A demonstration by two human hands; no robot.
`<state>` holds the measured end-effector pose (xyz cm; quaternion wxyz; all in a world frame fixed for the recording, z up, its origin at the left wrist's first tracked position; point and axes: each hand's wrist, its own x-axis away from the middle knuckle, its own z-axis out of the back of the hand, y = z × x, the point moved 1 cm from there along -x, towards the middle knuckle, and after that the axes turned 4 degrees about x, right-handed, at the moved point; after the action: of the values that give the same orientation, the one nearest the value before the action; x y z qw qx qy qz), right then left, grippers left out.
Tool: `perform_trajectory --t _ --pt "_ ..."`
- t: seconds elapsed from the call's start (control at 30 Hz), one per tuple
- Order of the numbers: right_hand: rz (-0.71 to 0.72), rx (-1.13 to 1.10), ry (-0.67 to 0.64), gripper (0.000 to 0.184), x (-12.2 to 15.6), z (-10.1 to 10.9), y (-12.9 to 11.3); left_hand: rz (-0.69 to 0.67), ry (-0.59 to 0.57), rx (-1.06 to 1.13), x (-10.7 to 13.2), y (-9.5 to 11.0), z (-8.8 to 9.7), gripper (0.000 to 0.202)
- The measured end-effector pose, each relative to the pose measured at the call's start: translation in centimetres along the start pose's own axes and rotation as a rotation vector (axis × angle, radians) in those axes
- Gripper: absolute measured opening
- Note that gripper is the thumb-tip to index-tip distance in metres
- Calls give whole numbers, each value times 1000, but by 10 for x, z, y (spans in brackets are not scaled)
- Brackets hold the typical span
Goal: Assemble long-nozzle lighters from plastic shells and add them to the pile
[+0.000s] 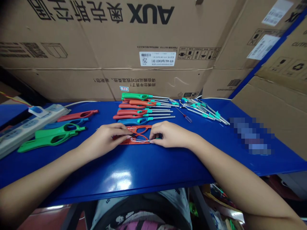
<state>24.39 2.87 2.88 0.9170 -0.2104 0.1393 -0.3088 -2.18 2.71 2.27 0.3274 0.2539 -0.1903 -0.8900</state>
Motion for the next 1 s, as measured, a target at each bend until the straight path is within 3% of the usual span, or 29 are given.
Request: perform_trajectory --t 0.17,0.37,0.63,0.8,1.0 --pt "6 68 -16 12 0 -1 1 -4 -25 -16 1 0 -3 21" --pt "-89 64 -35 5 -1 -3 1 17 -55 -3 2 -1 -5 19" --pt "-57 321 -47 15 -1 -8 -12 88 -48 65 2 0 -6 17" --pt "-68 217 -51 8 -1 -6 -12 93 -42 77 1 1 -7 17" --pt "-85 166 -43 22 2 -5 -14 52 -57 -16 5 2 -12 19"
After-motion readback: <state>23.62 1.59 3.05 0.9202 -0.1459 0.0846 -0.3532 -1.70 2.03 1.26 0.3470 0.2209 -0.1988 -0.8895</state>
